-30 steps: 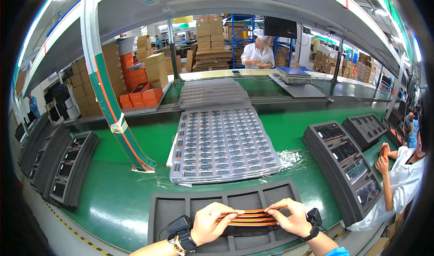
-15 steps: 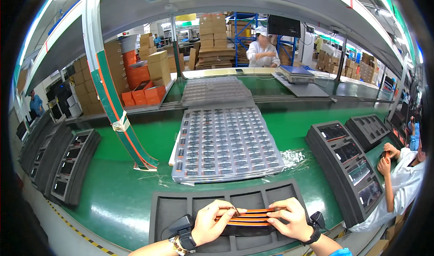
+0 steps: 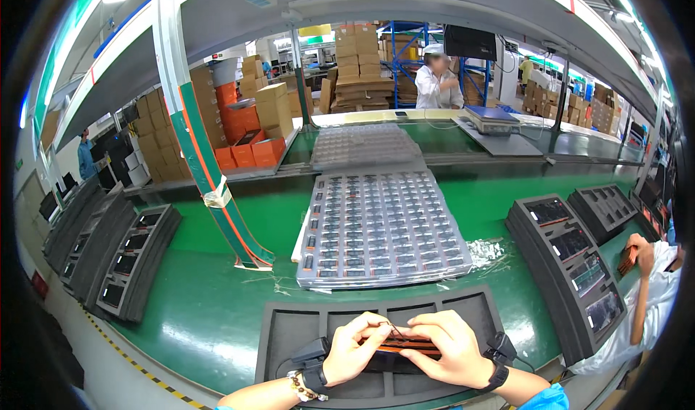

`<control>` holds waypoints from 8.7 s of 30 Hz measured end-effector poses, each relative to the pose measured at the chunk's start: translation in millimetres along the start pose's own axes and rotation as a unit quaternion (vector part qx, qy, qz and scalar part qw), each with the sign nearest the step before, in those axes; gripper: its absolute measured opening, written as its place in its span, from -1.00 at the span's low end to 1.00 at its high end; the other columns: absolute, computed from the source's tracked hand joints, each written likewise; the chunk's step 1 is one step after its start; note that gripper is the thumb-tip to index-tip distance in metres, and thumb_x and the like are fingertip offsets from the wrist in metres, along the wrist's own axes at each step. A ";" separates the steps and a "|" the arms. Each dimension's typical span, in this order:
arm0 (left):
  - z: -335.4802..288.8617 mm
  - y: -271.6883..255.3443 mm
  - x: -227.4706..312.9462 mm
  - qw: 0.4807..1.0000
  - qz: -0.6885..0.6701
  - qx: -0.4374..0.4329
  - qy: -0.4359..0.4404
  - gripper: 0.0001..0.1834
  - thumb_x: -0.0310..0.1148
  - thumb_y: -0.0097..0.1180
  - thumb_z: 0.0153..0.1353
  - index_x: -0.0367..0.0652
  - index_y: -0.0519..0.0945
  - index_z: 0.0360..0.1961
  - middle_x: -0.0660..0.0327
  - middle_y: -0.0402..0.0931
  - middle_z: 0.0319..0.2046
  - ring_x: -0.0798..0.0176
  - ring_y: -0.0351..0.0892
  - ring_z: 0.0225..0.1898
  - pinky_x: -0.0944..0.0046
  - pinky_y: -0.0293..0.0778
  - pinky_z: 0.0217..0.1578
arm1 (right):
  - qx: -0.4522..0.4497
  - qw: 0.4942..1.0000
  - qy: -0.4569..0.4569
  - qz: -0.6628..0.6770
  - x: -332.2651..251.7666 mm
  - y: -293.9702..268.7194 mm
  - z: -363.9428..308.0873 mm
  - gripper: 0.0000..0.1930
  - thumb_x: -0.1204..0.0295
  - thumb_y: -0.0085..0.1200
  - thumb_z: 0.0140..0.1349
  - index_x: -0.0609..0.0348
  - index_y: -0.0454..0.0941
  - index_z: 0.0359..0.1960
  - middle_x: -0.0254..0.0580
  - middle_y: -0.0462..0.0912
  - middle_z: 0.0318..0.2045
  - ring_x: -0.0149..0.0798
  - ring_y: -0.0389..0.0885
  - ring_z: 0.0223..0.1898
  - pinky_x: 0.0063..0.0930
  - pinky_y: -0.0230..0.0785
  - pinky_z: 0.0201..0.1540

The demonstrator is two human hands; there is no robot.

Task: Assembling or labeling smartphones on an electronics production line.

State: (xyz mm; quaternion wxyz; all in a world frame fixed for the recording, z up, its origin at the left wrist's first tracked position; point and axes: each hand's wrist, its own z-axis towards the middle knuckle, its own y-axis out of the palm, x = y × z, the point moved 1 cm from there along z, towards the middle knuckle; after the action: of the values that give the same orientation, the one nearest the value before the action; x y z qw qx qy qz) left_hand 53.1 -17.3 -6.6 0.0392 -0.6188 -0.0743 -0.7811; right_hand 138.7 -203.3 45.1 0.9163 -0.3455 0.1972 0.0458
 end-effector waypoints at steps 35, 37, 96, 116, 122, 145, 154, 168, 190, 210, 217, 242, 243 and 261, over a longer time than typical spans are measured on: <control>9.6 4.5 15.1 0.942 0.263 0.024 0.209 -0.85 -0.40 0.40 0.13 -0.07 0.79 -0.23 0.31 0.71 -0.34 0.33 0.57 -0.34 0.31 0.53 -0.23 | 0.119 0.959 0.179 0.183 47.6 -48.8 -58.5 -0.83 0.63 0.16 0.27 0.23 0.39 -0.40 0.05 0.68 -0.24 -0.38 0.64 -0.32 -0.56 0.54 -0.32; 9.5 2.7 10.7 0.947 0.257 0.027 0.192 -0.84 -0.41 0.41 0.12 -0.08 0.79 -0.23 0.29 0.71 -0.35 0.33 0.57 -0.35 0.31 0.53 -0.25 | 0.083 0.868 0.345 0.347 49.5 -46.9 -62.5 -0.79 0.68 0.18 0.24 0.23 0.36 -0.35 0.11 0.68 -0.22 -0.35 0.67 -0.26 -0.54 0.59 -0.26; 3.3 5.0 13.4 0.959 0.231 -0.007 0.166 -0.68 -0.35 0.57 -0.11 0.04 0.82 -0.24 0.44 0.73 -0.34 0.38 0.47 -0.27 0.35 0.53 -0.17 | 0.055 0.990 0.096 0.084 -0.7 -20.9 -26.5 -0.89 0.60 0.30 0.14 0.26 0.66 -0.29 -0.12 0.71 -0.34 -0.15 0.72 -0.32 -0.40 0.58 -0.24; 5.9 4.0 8.2 0.953 0.251 0.005 0.170 -0.71 -0.34 0.59 -0.14 0.01 0.80 -0.32 0.39 0.67 -0.38 0.36 0.48 -0.28 0.33 0.54 -0.21 | -0.042 0.997 0.038 0.043 29.8 -43.5 -54.9 -0.67 0.72 0.23 0.04 0.21 0.63 -0.12 -0.13 0.67 -0.22 -0.10 0.70 -0.20 -0.34 0.59 -0.11; 6.2 4.8 9.9 0.947 0.259 0.009 0.190 -0.72 -0.34 0.59 -0.12 0.01 0.80 -0.32 0.39 0.65 -0.39 0.37 0.49 -0.29 0.35 0.55 -0.26 | -0.054 0.994 0.068 0.073 34.3 -42.4 -53.0 -0.80 0.66 0.27 0.13 0.24 0.65 -0.19 -0.13 0.69 -0.29 -0.18 0.72 -0.26 -0.44 0.58 -0.19; 5.5 2.2 11.1 0.930 0.306 0.006 0.201 -0.74 -0.37 0.59 -0.11 0.00 0.81 -0.32 0.32 0.55 -0.39 0.37 0.57 -0.28 0.35 0.59 -0.27 | 0.085 0.986 0.128 0.064 30.8 -33.5 -64.0 -0.87 0.57 0.38 0.01 0.15 0.74 -0.37 -0.26 0.77 -0.36 -0.25 0.69 -0.34 -0.41 0.49 -0.24; 6.6 3.0 10.2 0.933 0.301 -0.006 0.196 -0.74 -0.39 0.58 -0.11 -0.02 0.81 -0.32 0.32 0.58 -0.42 0.37 0.56 -0.27 0.35 0.60 -0.21 | 0.061 0.960 0.232 0.145 24.7 -37.7 -76.4 -0.81 0.58 0.35 0.12 0.18 0.75 -0.20 -0.19 0.78 -0.27 -0.31 0.71 -0.27 -0.46 0.52 -0.17; 8.5 4.3 9.5 0.935 0.291 -0.009 0.202 -0.73 -0.42 0.57 -0.14 -0.02 0.80 -0.33 0.33 0.63 -0.42 0.38 0.55 -0.26 0.34 0.59 -0.17 | 0.072 0.959 0.256 0.093 22.5 -37.3 -75.6 -0.82 0.56 0.36 0.13 0.17 0.72 -0.20 -0.18 0.75 -0.31 -0.42 0.66 -0.40 -0.55 0.50 -0.29; 11.1 3.7 14.3 0.911 0.338 -0.034 0.233 -0.76 -0.29 0.58 -0.13 0.09 0.79 -0.38 0.51 0.68 -0.42 0.35 0.46 -0.28 0.33 0.50 -0.19 | -0.003 0.872 0.298 0.388 31.1 -42.2 -79.5 -0.76 0.59 0.25 0.27 0.27 0.35 -0.28 0.04 0.72 -0.19 -0.27 0.76 -0.21 -0.48 0.68 -0.18; 13.3 3.5 13.8 0.907 0.346 -0.035 0.238 -0.77 -0.34 0.57 -0.12 0.06 0.79 -0.37 0.47 0.68 -0.42 0.33 0.48 -0.28 0.33 0.51 -0.21 | 0.081 0.979 0.177 0.060 21.7 -24.9 -81.5 -0.80 0.57 0.36 0.09 0.15 0.63 -0.25 -0.27 0.74 -0.33 -0.39 0.59 -0.43 -0.57 0.33 -0.49; 13.8 3.3 13.4 0.913 0.335 -0.030 0.232 -0.79 -0.36 0.55 -0.09 0.06 0.79 -0.38 0.45 0.66 -0.45 0.32 0.46 -0.30 0.31 0.52 -0.22 | 0.035 0.986 0.161 0.012 12.6 -25.2 -84.8 -0.73 0.46 0.45 0.04 0.19 0.65 -0.24 -0.14 0.63 -0.14 -0.29 0.60 -0.26 -0.49 0.46 -0.32; -12.6 32.9 46.7 0.771 0.625 -0.096 -0.079 -0.17 0.22 0.31 0.02 -0.18 0.46 0.15 -0.05 0.67 -0.42 -0.15 0.69 -0.38 -0.04 0.60 -0.30 | 0.041 0.967 0.204 0.144 -5.9 -35.9 -123.2 -0.57 0.40 0.16 0.35 0.21 0.41 0.21 -0.04 0.45 0.18 -0.10 0.49 0.15 -0.32 0.46 0.03; -20.0 29.5 45.5 0.802 0.592 -0.025 -0.074 -0.18 0.29 0.30 0.00 -0.12 0.49 0.11 -0.07 0.68 -0.38 -0.16 0.70 -0.34 -0.03 0.60 -0.26 | 0.039 0.938 0.273 0.210 -3.3 -35.5 -126.8 -0.58 0.39 0.14 0.37 0.21 0.41 0.22 -0.06 0.47 0.16 -0.13 0.50 0.14 -0.33 0.45 0.04; -39.6 44.5 2.3 0.974 -0.074 0.083 -0.198 -0.59 -0.10 -0.16 0.54 -0.19 0.50 0.13 0.31 0.61 -0.13 0.48 0.62 -0.24 0.35 0.59 -0.20 | -0.059 0.696 0.417 0.581 15.6 4.2 -76.9 -0.70 0.44 0.13 0.39 0.31 0.47 0.07 -0.18 0.65 -0.05 -0.36 0.66 -0.08 -0.39 0.57 -0.02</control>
State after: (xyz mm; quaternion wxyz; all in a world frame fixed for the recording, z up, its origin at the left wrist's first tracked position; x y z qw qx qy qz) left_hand 21.3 -67.6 -10.2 0.0171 -0.7486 -0.1908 -0.6347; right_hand 126.7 -251.0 -16.2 0.5084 -0.1992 0.7177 0.4322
